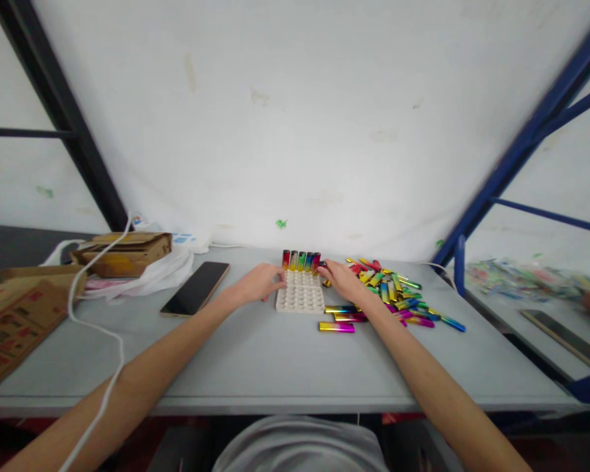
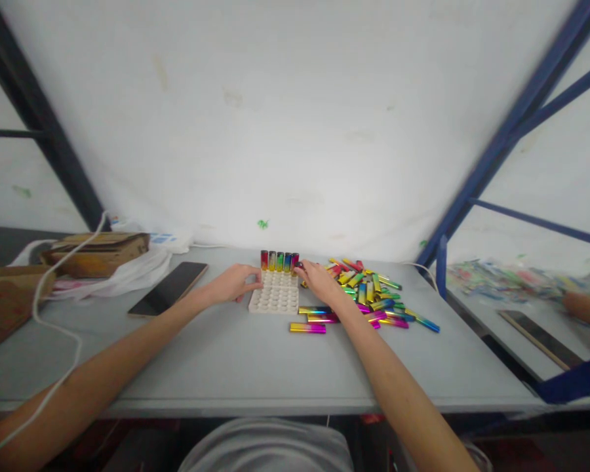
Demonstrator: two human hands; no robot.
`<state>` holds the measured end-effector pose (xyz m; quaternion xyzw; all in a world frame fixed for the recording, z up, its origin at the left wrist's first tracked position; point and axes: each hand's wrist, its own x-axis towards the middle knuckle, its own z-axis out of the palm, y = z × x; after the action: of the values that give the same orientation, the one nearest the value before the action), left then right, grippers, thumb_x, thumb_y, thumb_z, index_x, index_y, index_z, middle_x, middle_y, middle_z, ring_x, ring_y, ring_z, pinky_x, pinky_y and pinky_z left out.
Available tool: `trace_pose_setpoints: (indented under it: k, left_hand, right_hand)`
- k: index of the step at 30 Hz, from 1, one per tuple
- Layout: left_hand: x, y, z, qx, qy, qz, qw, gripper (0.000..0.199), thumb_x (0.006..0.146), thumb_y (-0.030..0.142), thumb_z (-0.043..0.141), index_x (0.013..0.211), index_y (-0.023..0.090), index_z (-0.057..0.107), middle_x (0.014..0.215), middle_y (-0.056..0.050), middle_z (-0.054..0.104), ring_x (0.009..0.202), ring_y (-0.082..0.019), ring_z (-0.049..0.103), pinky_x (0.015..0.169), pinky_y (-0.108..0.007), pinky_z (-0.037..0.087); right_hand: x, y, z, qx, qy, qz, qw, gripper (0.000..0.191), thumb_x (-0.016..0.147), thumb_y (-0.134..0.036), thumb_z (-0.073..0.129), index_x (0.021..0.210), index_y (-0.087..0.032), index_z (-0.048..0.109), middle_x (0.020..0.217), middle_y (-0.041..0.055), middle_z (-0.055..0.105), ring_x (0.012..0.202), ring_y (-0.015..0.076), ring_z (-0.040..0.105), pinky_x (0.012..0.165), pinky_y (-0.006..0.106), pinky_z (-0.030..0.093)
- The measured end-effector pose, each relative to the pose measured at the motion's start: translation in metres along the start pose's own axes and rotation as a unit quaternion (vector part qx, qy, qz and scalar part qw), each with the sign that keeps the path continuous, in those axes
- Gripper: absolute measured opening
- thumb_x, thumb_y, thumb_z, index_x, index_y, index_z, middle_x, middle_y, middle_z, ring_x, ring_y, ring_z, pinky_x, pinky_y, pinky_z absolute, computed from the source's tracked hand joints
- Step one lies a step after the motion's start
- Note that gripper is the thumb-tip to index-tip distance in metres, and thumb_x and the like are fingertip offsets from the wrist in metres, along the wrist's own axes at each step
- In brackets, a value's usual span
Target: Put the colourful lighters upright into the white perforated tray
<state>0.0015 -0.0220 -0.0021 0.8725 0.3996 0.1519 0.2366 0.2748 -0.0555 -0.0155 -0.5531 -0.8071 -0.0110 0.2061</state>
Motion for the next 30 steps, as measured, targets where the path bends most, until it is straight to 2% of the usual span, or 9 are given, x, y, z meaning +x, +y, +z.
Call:
trace_pose_setpoints:
  k: [6,11,14,18,23,27,30]
  left_hand:
    - [-0.002,0.007,-0.004,0.016,-0.005,0.010,1.000,0.028,0.090,0.046,0.057,0.084,0.020,0.066,0.060,0.002,0.066,0.044,-0.015,0.059,0.062,-0.026,0.046]
    - [-0.003,0.008,-0.004,0.025,-0.009,0.007,1.000,0.027,0.091,0.044,0.056,0.086,0.020,0.066,0.061,0.002,0.066,0.044,-0.015,0.059,0.065,-0.026,0.047]
    - [-0.002,0.008,-0.004,0.033,-0.010,-0.002,0.999,0.026,0.091,0.044,0.056,0.087,0.020,0.066,0.058,0.002,0.064,0.045,-0.015,0.060,0.065,-0.025,0.047]
    - [-0.001,0.006,-0.003,0.038,-0.014,-0.005,0.999,0.026,0.091,0.043,0.057,0.087,0.020,0.066,0.052,0.003,0.061,0.044,-0.016,0.060,0.063,-0.025,0.046]
    - [0.000,0.003,-0.002,0.036,-0.011,0.006,0.999,0.027,0.091,0.044,0.056,0.087,0.020,0.068,0.048,0.004,0.058,0.043,-0.016,0.058,0.065,-0.026,0.046]
    - [0.000,0.001,-0.001,0.024,-0.004,0.010,1.000,0.026,0.090,0.044,0.058,0.088,0.020,0.067,0.048,0.005,0.058,0.044,-0.016,0.059,0.064,-0.025,0.047]
    - [0.000,0.001,-0.001,0.014,-0.003,0.011,1.000,0.024,0.090,0.042,0.058,0.086,0.020,0.066,0.049,0.005,0.058,0.043,-0.015,0.058,0.063,-0.024,0.047]
  right_hand:
    - [0.006,-0.003,0.001,-0.110,0.000,0.016,0.994,0.039,0.108,-0.041,0.035,0.105,-0.016,0.064,0.103,0.0145,0.071,0.097,0.0255,0.067,0.086,0.033,0.045]
    - [0.007,-0.008,0.003,-0.147,-0.029,0.023,0.989,0.036,0.106,-0.041,0.042,0.110,-0.015,0.067,0.107,0.0157,0.070,0.098,0.0255,0.067,0.088,0.033,0.045]
    - [0.002,-0.006,-0.004,-0.113,-0.013,0.012,0.993,0.034,0.107,-0.037,0.043,0.111,-0.016,0.069,0.107,0.0140,0.070,0.099,0.0238,0.066,0.090,0.032,0.045]
    - [-0.016,0.001,-0.027,-0.023,0.013,-0.033,0.999,0.036,0.108,-0.031,0.038,0.115,-0.016,0.071,0.107,0.0117,0.071,0.101,0.0218,0.064,0.095,0.032,0.045]
    - [-0.042,0.003,-0.057,0.078,-0.021,-0.102,0.991,0.037,0.107,-0.031,0.039,0.112,-0.020,0.074,0.112,0.0100,0.073,0.104,0.0226,0.064,0.097,0.037,0.045]
    - [-0.051,-0.002,-0.073,0.086,-0.060,-0.109,0.989,0.038,0.106,-0.035,0.041,0.103,-0.019,0.075,0.097,0.0084,0.073,0.090,0.0218,0.064,0.087,0.037,0.048]
    - [-0.061,-0.005,-0.079,0.078,-0.078,-0.099,0.989,0.039,0.106,-0.036,0.041,0.096,-0.020,0.076,0.093,0.0076,0.071,0.089,0.0220,0.063,0.087,0.037,0.048]
